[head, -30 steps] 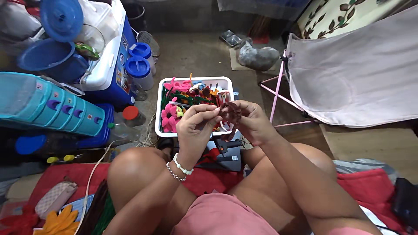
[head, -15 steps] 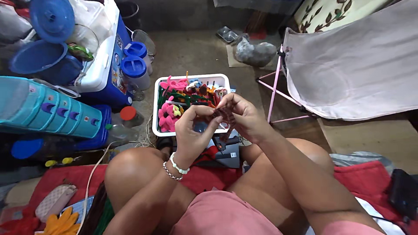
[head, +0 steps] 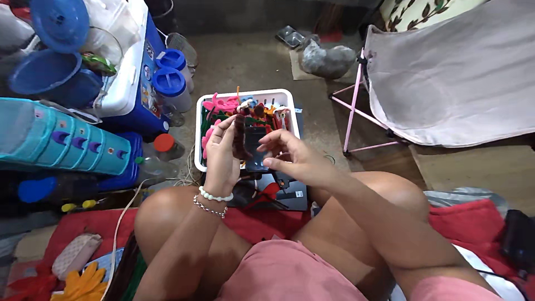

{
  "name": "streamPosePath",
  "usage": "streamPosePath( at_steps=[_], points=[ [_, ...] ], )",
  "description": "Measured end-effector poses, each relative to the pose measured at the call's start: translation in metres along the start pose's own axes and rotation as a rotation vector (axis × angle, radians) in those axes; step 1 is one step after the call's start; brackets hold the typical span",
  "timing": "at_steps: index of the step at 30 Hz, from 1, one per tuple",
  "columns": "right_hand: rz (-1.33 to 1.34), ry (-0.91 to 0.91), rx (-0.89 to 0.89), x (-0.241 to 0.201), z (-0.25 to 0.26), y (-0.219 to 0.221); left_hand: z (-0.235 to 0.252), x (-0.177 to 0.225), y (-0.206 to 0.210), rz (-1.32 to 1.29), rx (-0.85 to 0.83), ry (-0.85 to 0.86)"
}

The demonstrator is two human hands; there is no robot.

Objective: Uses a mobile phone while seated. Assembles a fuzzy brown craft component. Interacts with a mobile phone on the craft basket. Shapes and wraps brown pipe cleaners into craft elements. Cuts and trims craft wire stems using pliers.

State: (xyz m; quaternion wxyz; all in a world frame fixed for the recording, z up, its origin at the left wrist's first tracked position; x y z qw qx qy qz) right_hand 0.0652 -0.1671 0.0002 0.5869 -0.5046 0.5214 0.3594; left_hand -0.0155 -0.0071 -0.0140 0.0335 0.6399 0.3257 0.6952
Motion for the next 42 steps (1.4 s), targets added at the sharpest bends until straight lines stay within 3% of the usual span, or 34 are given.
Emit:
streamPosePath(
  at_steps=[6, 12, 18, 31, 36, 39, 42],
  points=[
    [0.043, 0.087, -0.057, 0.017, 0.009, 0.023, 0.002, -0.011, 0.002, -0.361, 0.069, -0.241],
    [0.41, -0.035, -0.117, 0.005, 0.006, 0.031, 0.004, -0.008, -0.005, -0.522, 0.12, -0.205],
    [0.431, -0.146, -0.082, -0.002, 0.003, 0.031, 0.005, -0.004, -0.01, -0.557, 0.134, -0.146],
    [0.386, -0.077, 0.016, -0.003, 0.0, 0.03, 0.004, 0.001, -0.008, -0.55, 0.155, -0.124],
    [0.31, -0.011, 0.052, -0.001, 0.0, 0.024, 0.003, 0.004, -0.008, -0.383, 0.144, -0.076],
    [-0.088, -0.055, 0.142, 0.003, 0.0, 0.015, 0.001, 0.006, -0.007, -0.052, 0.099, 0.134],
    [-0.297, -0.215, 0.301, -0.005, -0.003, 0.006, -0.002, 0.013, 0.0, 0.434, -0.028, 0.421]
  ],
)
Point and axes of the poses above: each hand's wrist, its own z-axis towards the middle knuckle, its own y-axis out of the palm, x = y × z, the point moved 3 cm from there along z, towards the middle knuckle, and after that the axes turned 15 degrees about -x, right-handed, at the moved point
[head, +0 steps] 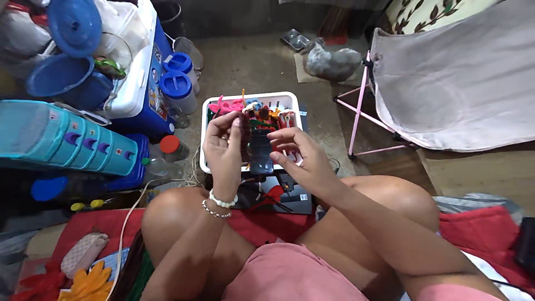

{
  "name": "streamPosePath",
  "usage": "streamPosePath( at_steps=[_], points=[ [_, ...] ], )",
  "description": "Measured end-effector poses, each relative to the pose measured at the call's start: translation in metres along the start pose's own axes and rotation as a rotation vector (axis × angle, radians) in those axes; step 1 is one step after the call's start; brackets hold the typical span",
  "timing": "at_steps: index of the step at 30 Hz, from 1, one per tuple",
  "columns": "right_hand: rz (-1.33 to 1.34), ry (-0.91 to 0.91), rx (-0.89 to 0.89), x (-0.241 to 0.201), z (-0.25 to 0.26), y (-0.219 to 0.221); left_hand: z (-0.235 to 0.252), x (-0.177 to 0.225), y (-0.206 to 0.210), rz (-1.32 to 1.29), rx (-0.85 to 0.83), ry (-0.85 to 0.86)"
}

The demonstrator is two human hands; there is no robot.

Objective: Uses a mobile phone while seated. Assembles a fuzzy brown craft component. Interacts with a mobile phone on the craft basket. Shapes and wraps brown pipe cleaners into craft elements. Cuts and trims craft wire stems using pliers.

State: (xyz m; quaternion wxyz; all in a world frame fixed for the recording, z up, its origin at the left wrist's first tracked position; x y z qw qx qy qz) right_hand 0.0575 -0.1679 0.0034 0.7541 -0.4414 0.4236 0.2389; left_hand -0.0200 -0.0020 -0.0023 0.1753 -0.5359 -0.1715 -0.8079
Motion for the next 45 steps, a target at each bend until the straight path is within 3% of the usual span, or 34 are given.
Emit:
streamPosePath(
  at_steps=[4, 8, 15, 24, 31, 36, 40, 45],
  points=[
    [-0.079, -0.191, 0.136, -0.01, 0.002, -0.014, -0.005, 0.012, 0.015, 0.454, -0.129, 0.314],
    [-0.104, -0.273, 0.15, -0.011, 0.003, -0.027, -0.013, 0.012, 0.026, 0.485, -0.245, 0.388],
    [0.052, -0.115, 0.141, -0.007, 0.001, -0.027, -0.016, 0.01, 0.028, 0.528, -0.203, 0.477],
    [0.177, 0.02, 0.141, -0.001, 0.0, -0.03, -0.022, 0.012, 0.036, 0.667, -0.274, 0.515],
    [0.429, 0.188, -0.124, 0.013, 0.002, -0.045, -0.027, 0.002, 0.04, 0.665, -0.179, 0.412],
    [0.489, 0.265, -0.329, 0.018, 0.001, -0.064, -0.028, -0.004, 0.05, 0.422, -0.354, 0.299],
    [0.476, 0.268, -0.364, 0.019, 0.002, -0.062, -0.029, -0.001, 0.051, 0.533, -0.505, 0.391],
    [0.357, 0.335, -0.432, 0.021, 0.002, -0.06, -0.028, 0.001, 0.048, 0.79, -0.523, 0.443]
  ],
)
Point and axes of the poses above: each hand's wrist, its own z-axis towards the middle knuckle, its own y-axis out of the palm, x = y × z, the point moved 3 cm from there along z, towards the middle knuckle, and after that the axes turned 15 degrees about -x, right-handed, at the moved point
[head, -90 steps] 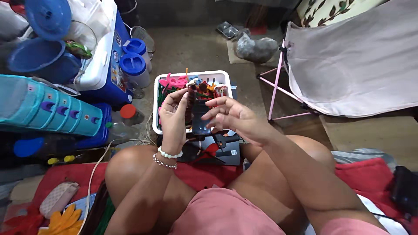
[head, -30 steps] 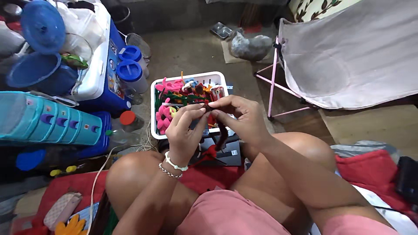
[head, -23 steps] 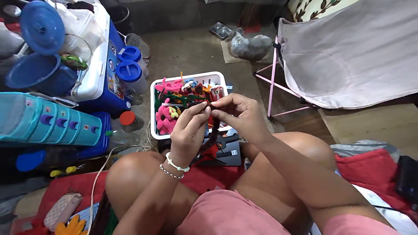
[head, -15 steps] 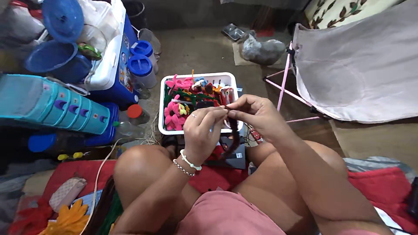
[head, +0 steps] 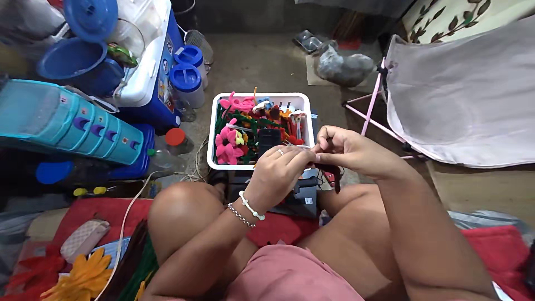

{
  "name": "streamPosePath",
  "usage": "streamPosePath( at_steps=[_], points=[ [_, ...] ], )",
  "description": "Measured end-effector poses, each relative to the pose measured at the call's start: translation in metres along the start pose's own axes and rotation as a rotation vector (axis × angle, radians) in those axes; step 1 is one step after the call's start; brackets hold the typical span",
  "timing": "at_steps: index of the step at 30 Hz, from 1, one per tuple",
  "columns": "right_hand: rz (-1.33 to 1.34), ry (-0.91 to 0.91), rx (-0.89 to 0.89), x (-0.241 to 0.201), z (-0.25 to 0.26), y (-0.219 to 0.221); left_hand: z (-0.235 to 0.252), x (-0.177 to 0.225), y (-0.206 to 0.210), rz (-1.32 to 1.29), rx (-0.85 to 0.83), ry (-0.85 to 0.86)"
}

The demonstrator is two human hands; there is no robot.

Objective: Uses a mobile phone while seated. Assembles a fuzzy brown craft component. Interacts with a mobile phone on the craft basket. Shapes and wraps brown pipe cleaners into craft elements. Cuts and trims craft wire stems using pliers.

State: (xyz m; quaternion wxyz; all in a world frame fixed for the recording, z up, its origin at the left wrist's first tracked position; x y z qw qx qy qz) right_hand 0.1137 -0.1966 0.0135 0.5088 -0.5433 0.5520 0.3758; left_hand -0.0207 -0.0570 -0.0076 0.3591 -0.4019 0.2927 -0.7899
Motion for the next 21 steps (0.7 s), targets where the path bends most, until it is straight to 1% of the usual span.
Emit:
streamPosePath(
  at_steps=[3, 7, 11, 13, 15, 19, 21],
  points=[
    [-0.062, 0.059, -0.034, 0.003, -0.001, 0.0, 0.001, 0.0, 0.004, 0.132, -0.047, -0.016],
    [-0.172, 0.095, -0.133, 0.003, -0.008, -0.001, 0.005, 0.007, 0.015, 0.208, -0.108, -0.042],
    [-0.305, 0.158, -0.026, 0.011, -0.002, -0.001, 0.009, 0.016, 0.023, 0.313, -0.083, -0.038],
    [-0.316, 0.176, 0.001, 0.012, 0.001, 0.0, 0.009, 0.014, 0.021, 0.335, -0.084, -0.049],
    [-0.269, 0.162, 0.027, 0.009, 0.004, 0.002, 0.007, 0.008, 0.016, 0.257, -0.085, -0.077],
    [-0.157, 0.014, 0.017, 0.004, 0.003, 0.0, 0.003, -0.007, 0.004, -0.087, -0.106, -0.104],
    [-0.121, -0.056, -0.002, 0.002, 0.001, 0.001, 0.003, -0.01, -0.002, -0.122, -0.061, -0.076]
  ],
)
Point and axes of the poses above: each hand's wrist, its own z-axis towards the middle knuckle, its own y-axis out of the palm, x = y × z, the point moved 3 cm from there along z, towards the middle knuckle, and after that the axes turned 15 degrees about -x, right-handed, at the moved point
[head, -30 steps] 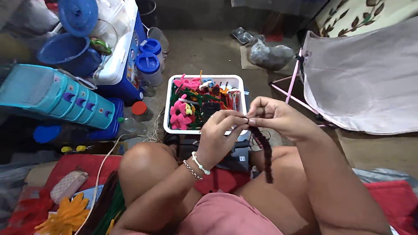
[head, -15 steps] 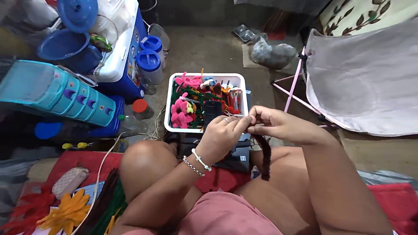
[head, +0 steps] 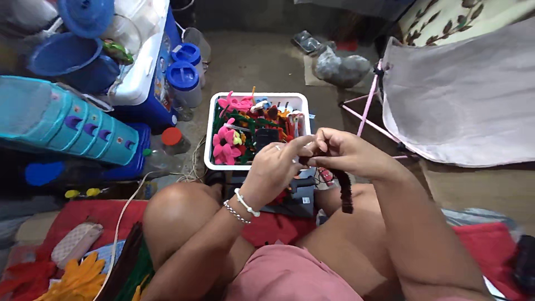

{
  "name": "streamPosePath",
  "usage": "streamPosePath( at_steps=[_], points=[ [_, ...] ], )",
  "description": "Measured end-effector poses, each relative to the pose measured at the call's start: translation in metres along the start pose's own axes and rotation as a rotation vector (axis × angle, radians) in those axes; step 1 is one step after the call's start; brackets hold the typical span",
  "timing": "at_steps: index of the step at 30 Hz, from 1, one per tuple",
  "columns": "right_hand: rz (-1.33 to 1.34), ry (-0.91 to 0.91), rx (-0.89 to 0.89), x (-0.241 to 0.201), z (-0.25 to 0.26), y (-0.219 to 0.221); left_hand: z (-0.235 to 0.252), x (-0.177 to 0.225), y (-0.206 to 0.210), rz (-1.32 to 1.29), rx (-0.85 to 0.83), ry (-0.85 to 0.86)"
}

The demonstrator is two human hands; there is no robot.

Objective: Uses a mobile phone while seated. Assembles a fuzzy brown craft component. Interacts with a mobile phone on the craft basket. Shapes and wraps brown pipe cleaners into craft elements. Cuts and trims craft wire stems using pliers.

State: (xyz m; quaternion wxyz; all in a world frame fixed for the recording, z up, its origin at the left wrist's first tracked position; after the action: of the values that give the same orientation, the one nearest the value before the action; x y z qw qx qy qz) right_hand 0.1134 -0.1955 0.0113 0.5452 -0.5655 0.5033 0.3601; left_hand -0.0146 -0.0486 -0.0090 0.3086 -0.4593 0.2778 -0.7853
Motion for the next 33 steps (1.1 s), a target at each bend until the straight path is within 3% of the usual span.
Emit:
streamPosePath(
  at_steps=[8, 22, 26, 30, 33],
  points=[
    [-0.112, -0.05, 0.139, -0.006, -0.004, 0.0, -0.001, 0.003, -0.005, 0.214, 0.157, 0.065],
    [-0.419, 0.088, 0.318, -0.006, 0.006, 0.024, 0.0, 0.003, 0.009, 0.366, 0.009, -0.029],
    [-0.325, -0.024, 0.312, -0.001, 0.006, 0.019, 0.0, -0.005, 0.004, 0.203, 0.047, -0.03],
    [-0.167, -0.128, 0.166, -0.004, 0.001, 0.008, 0.001, -0.01, -0.005, -0.079, 0.073, 0.016],
    [-0.114, -0.12, 0.127, -0.005, 0.0, 0.007, -0.001, -0.006, -0.008, 0.089, 0.096, 0.082]
  ],
)
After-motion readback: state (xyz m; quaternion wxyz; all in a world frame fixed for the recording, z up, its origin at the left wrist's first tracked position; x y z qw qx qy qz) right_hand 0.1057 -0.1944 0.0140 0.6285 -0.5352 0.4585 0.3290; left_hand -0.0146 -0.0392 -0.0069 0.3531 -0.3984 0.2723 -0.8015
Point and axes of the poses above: each hand's wrist, its own z-axis towards the middle knuckle, its own y-axis out of the palm, x = y × z, the point moved 3 cm from there along z, towards the middle knuckle, and after that the axes turned 15 degrees about -x, right-handed, at the moved point
